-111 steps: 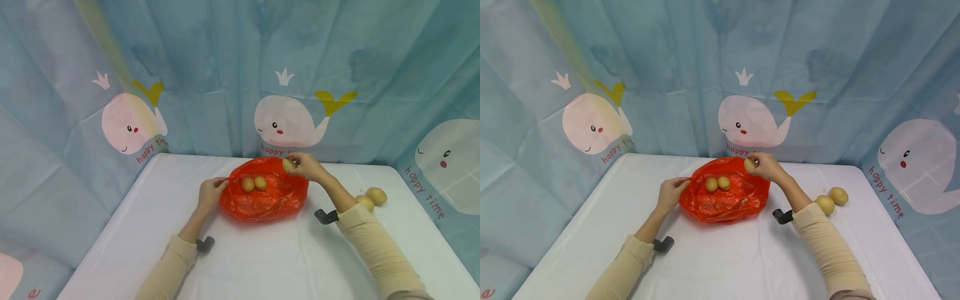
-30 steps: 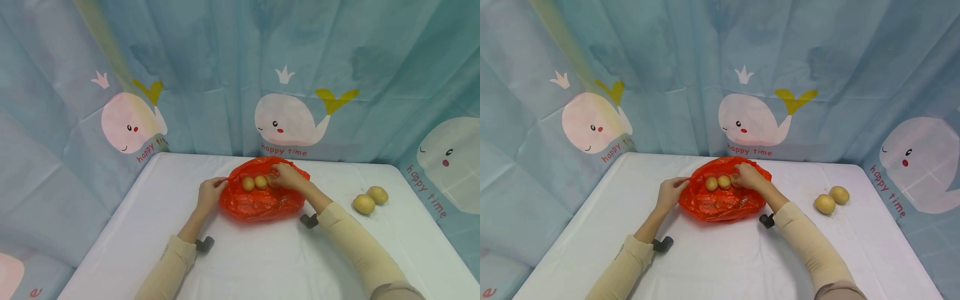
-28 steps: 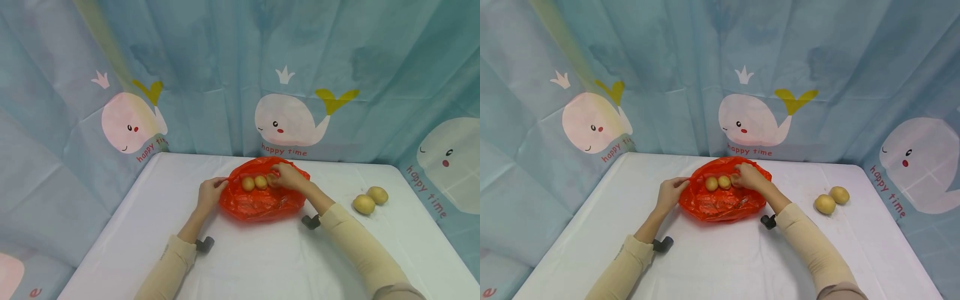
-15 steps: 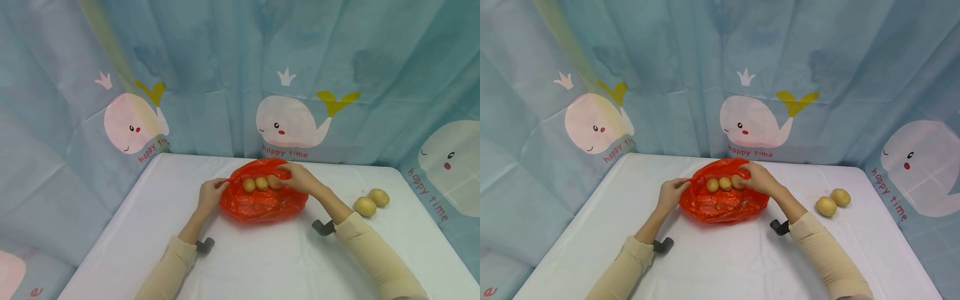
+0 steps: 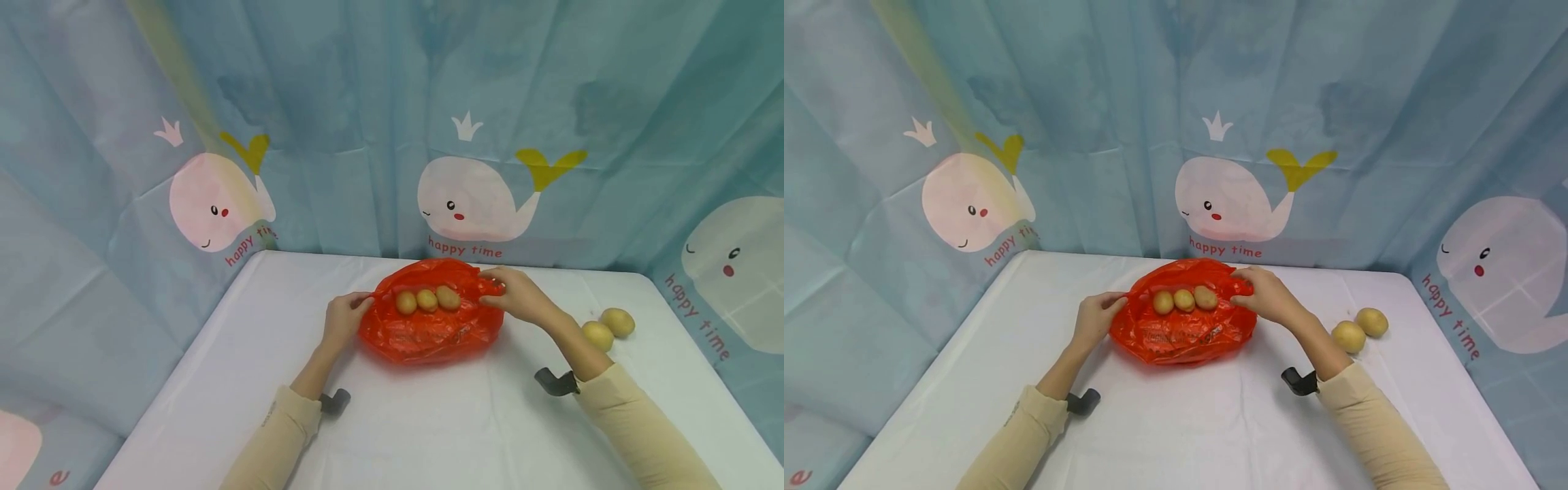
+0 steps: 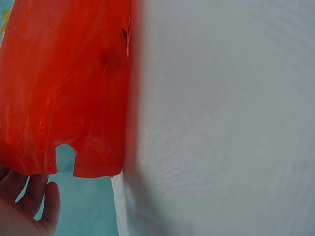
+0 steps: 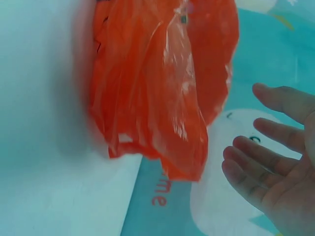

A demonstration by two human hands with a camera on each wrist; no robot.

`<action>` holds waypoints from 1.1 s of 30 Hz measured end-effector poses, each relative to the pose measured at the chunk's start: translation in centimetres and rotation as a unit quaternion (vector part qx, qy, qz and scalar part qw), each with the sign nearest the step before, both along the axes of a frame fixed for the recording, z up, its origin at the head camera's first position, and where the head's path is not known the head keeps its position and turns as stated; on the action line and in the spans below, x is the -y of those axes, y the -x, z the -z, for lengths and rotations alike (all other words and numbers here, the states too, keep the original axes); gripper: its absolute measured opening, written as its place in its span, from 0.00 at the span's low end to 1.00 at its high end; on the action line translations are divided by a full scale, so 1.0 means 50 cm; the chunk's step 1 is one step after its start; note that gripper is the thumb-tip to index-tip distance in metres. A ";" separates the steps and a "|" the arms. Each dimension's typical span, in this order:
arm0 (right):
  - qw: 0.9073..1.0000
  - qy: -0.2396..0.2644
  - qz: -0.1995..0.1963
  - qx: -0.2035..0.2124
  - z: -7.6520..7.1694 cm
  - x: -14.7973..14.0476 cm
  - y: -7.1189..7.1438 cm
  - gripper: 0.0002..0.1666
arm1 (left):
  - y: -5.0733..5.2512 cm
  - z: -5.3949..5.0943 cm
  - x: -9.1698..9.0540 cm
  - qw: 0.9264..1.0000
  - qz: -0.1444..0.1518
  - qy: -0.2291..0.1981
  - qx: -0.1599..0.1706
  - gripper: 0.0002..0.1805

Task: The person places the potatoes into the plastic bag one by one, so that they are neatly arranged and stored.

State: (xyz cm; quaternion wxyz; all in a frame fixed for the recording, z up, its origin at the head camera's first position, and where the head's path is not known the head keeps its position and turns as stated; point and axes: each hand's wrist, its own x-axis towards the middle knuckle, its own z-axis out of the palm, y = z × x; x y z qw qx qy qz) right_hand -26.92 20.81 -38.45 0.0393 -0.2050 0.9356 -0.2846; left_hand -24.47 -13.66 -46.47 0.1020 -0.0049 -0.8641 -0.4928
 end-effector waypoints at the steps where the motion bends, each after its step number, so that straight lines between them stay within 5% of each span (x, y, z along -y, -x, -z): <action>1: 1.000 0.003 0.000 -0.003 -0.001 -0.006 -0.002 0.31 | 0.000 0.000 0.000 1.000 0.000 0.000 0.001 0.14; 19: 0.998 -0.007 0.051 -0.037 -0.012 -0.107 -0.047 0.30 | 0.000 0.000 -0.001 1.000 0.000 0.006 0.003 0.14; 33: 0.994 -0.037 0.102 -0.034 0.017 -0.182 -0.071 0.34 | -0.001 -0.001 0.001 1.000 0.005 0.000 0.000 0.14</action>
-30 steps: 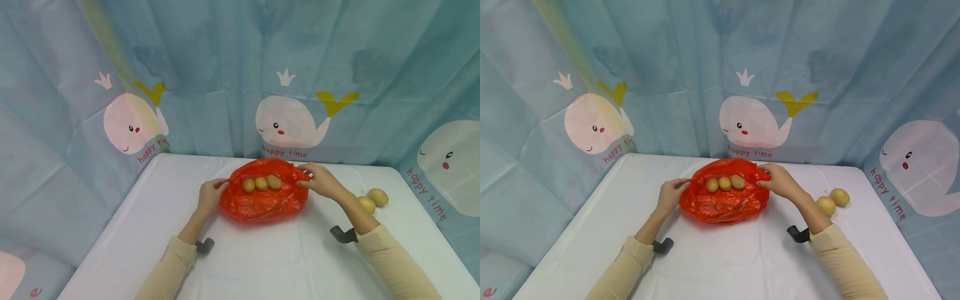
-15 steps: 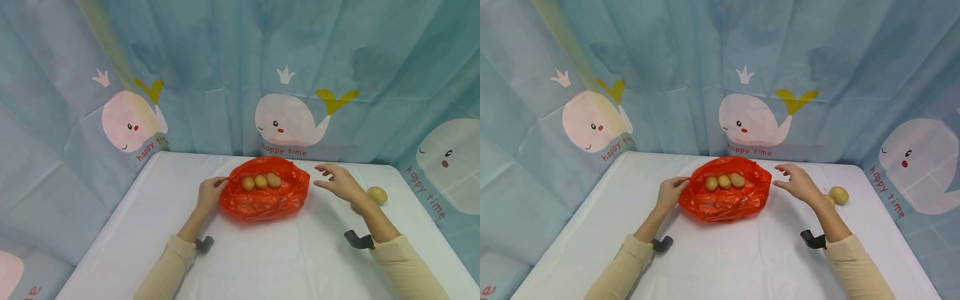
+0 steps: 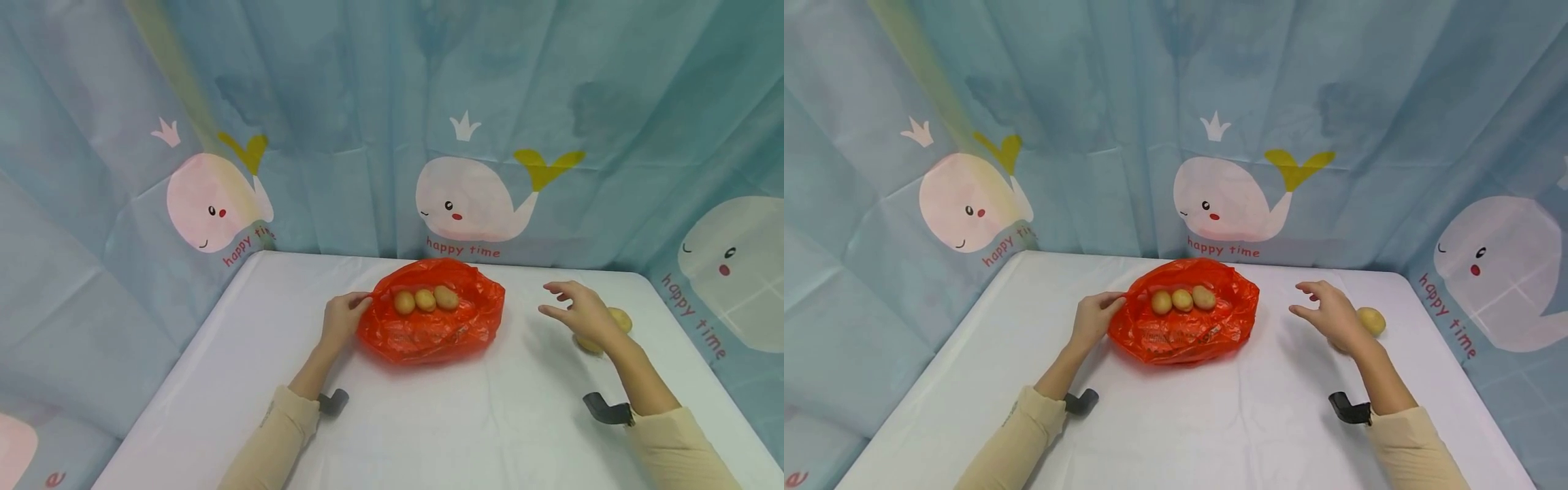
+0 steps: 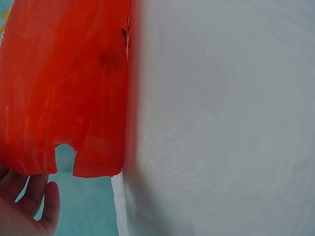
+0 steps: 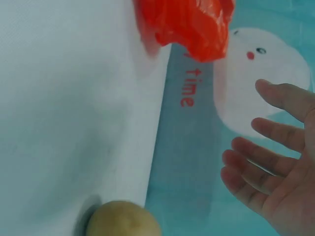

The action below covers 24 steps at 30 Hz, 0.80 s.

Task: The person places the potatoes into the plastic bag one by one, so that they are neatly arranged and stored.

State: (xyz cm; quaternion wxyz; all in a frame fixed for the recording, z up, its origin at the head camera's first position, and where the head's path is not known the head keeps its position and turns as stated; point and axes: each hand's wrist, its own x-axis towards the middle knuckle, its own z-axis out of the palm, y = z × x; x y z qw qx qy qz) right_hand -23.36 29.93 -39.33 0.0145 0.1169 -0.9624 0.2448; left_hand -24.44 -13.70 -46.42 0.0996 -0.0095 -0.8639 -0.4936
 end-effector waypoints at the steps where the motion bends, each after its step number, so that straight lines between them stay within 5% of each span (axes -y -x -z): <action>1: 1.000 -0.004 0.002 0.000 0.002 -0.004 -0.001 0.34 | 0.000 0.001 0.000 1.000 0.000 -0.001 0.001 0.14; 24: 0.996 -0.048 0.069 0.045 0.049 -0.087 -0.025 0.35 | -0.001 0.000 -0.001 1.000 0.002 -0.003 -0.007 0.14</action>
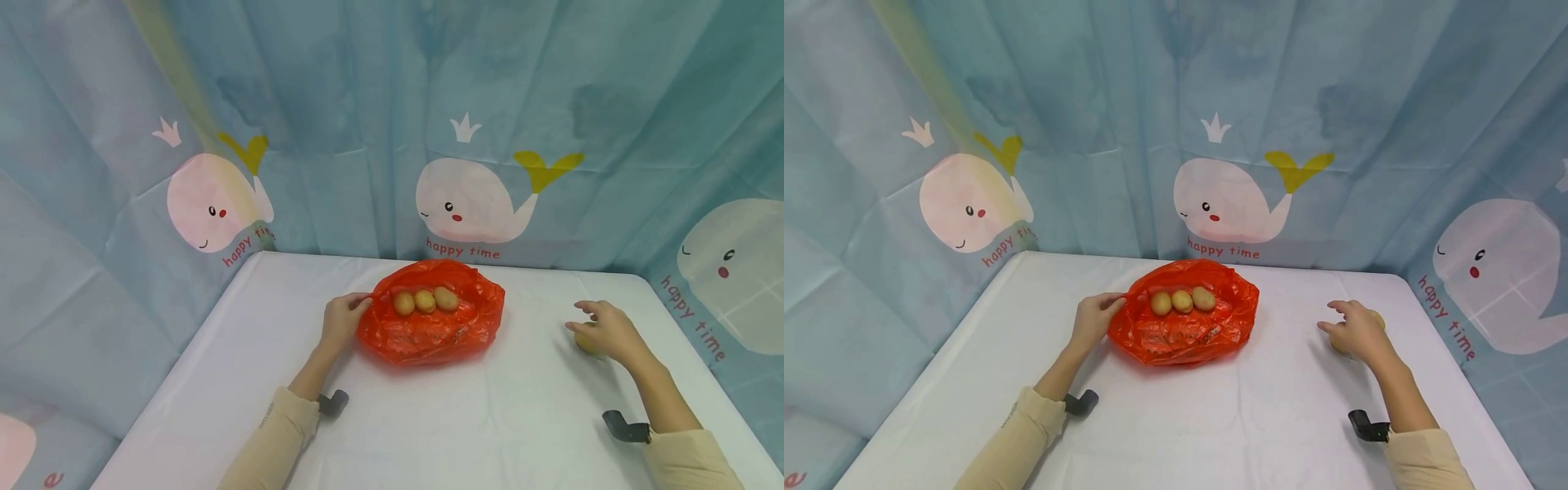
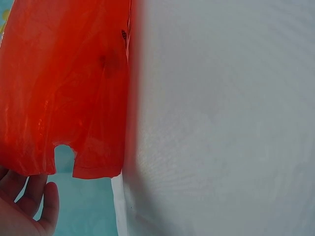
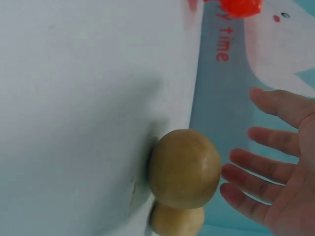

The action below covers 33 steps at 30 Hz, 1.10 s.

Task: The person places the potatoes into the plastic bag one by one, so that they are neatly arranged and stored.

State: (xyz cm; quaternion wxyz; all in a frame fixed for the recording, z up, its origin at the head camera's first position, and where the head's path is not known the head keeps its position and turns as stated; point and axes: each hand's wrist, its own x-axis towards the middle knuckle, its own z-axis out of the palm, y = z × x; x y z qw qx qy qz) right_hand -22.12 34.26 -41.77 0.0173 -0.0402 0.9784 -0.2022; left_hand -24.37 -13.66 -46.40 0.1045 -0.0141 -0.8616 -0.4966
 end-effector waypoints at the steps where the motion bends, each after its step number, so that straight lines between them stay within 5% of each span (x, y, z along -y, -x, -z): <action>1: 1.000 -0.002 0.003 0.002 0.001 -0.002 -0.001 0.35 | 0.000 0.000 0.000 1.000 0.001 -0.002 0.000 0.14; 33: 0.999 -0.046 0.004 -0.026 0.050 -0.038 -0.020 0.35 | 0.001 -0.001 -0.002 1.000 0.002 -0.001 0.003 0.14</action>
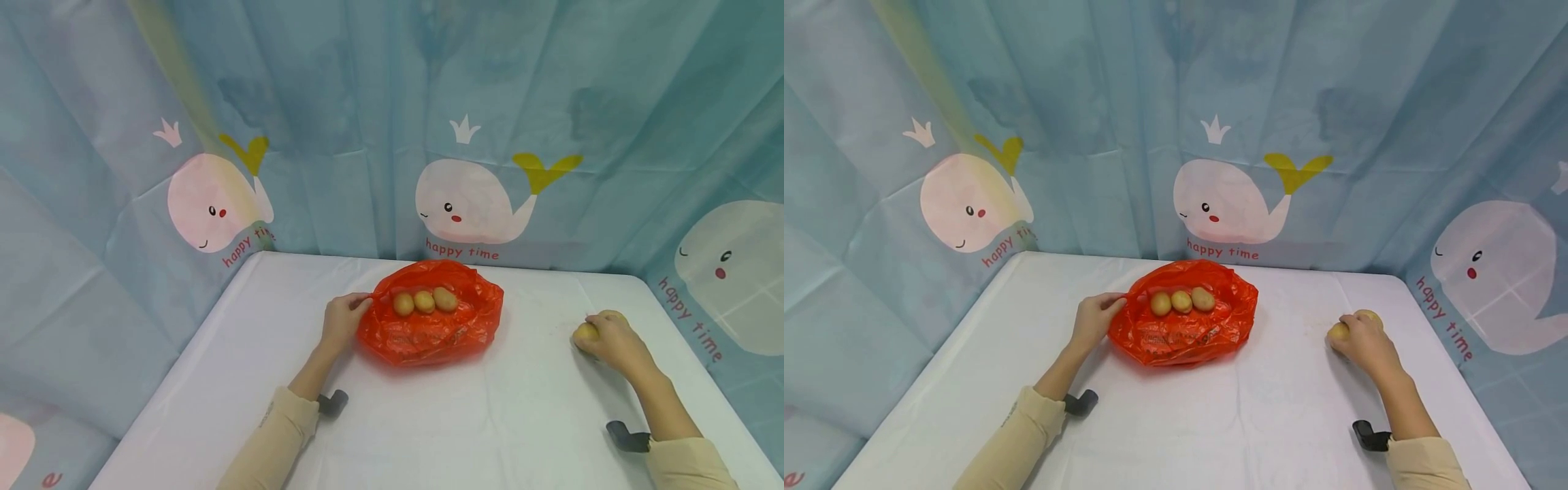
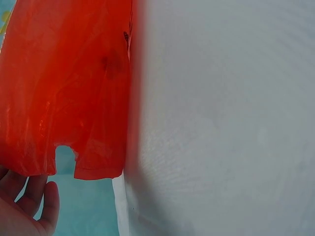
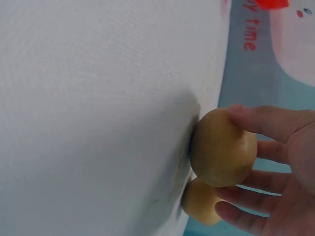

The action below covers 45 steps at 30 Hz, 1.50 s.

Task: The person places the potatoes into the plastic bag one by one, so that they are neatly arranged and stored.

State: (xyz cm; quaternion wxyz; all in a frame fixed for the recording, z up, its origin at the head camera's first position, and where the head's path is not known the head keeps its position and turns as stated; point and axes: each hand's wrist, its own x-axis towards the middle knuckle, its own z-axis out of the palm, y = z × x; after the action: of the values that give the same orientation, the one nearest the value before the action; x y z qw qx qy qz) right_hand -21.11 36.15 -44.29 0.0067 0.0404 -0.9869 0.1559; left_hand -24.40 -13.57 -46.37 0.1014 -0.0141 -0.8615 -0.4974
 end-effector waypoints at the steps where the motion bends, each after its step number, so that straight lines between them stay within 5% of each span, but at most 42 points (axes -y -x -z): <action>1: 1.000 0.000 0.001 0.002 0.001 0.000 0.000 0.35 | 0.000 -0.001 0.000 1.000 0.000 0.000 0.001 0.14; 45: 1.000 -0.001 0.019 -0.011 0.015 -0.002 -0.003 0.37 | -0.004 -0.008 0.000 1.000 -0.001 0.014 0.017 0.14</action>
State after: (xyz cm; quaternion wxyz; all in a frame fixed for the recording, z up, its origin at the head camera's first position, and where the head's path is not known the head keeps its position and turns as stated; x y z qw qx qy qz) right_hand -20.97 36.23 -45.05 0.0206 0.0234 -0.9875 0.1546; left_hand -24.21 -13.56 -45.98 0.0865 -0.0061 -0.8701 -0.4852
